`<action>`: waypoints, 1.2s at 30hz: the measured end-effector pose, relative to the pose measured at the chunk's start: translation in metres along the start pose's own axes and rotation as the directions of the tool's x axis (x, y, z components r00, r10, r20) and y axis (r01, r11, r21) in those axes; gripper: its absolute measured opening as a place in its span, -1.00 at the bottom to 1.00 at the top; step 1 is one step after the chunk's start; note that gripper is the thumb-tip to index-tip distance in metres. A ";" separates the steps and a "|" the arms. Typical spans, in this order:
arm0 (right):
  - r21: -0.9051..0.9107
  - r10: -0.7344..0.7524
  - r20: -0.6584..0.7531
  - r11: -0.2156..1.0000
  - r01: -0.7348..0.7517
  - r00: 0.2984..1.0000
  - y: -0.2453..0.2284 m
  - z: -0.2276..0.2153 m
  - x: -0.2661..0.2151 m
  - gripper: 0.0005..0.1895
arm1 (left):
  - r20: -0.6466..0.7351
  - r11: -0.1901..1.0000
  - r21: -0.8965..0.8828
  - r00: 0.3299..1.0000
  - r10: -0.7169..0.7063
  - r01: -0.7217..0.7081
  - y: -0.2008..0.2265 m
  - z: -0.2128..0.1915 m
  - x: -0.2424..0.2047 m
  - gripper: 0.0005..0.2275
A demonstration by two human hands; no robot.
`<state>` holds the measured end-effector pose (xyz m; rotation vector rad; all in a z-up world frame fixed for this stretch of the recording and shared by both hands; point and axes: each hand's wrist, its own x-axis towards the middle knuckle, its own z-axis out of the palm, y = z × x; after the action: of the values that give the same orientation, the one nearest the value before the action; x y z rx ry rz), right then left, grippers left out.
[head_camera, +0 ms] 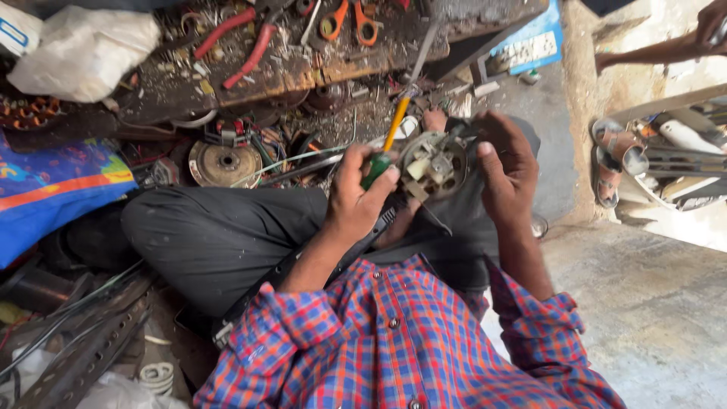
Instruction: The person disassembles and repairs a small electric motor, using a screwdriver to remove screws and probe the internal components while sitting on the floor of a workshop.
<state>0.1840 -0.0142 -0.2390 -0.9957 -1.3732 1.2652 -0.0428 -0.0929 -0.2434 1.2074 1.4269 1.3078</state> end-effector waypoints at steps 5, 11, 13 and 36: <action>-0.001 0.063 -0.183 0.998 -0.065 0.981 0.013 -0.014 -0.013 -0.70 | 0.024 0.893 -0.284 0.934 -0.357 0.349 -0.009 -0.003 -0.017 -0.82; 0.188 0.512 -0.228 0.858 -0.478 0.828 0.071 -0.010 -0.068 -0.62 | 0.040 0.958 -0.151 0.970 -0.242 0.245 -0.029 -0.002 -0.031 -0.80; 0.109 0.559 -0.183 0.829 -0.548 0.809 0.097 -0.013 -0.067 -0.52 | 0.024 0.966 -0.150 0.978 -0.208 0.209 -0.030 0.002 -0.027 -0.81; 0.106 0.485 -0.060 0.872 -0.478 0.872 0.113 -0.011 -0.057 -0.67 | 0.224 0.820 -0.534 0.970 -0.098 0.206 -0.033 -0.001 0.025 -0.62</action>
<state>0.1999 -0.0540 -0.3581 -1.3687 -1.0206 1.6122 -0.0526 -0.0681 -0.2750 0.7765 0.8895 1.3298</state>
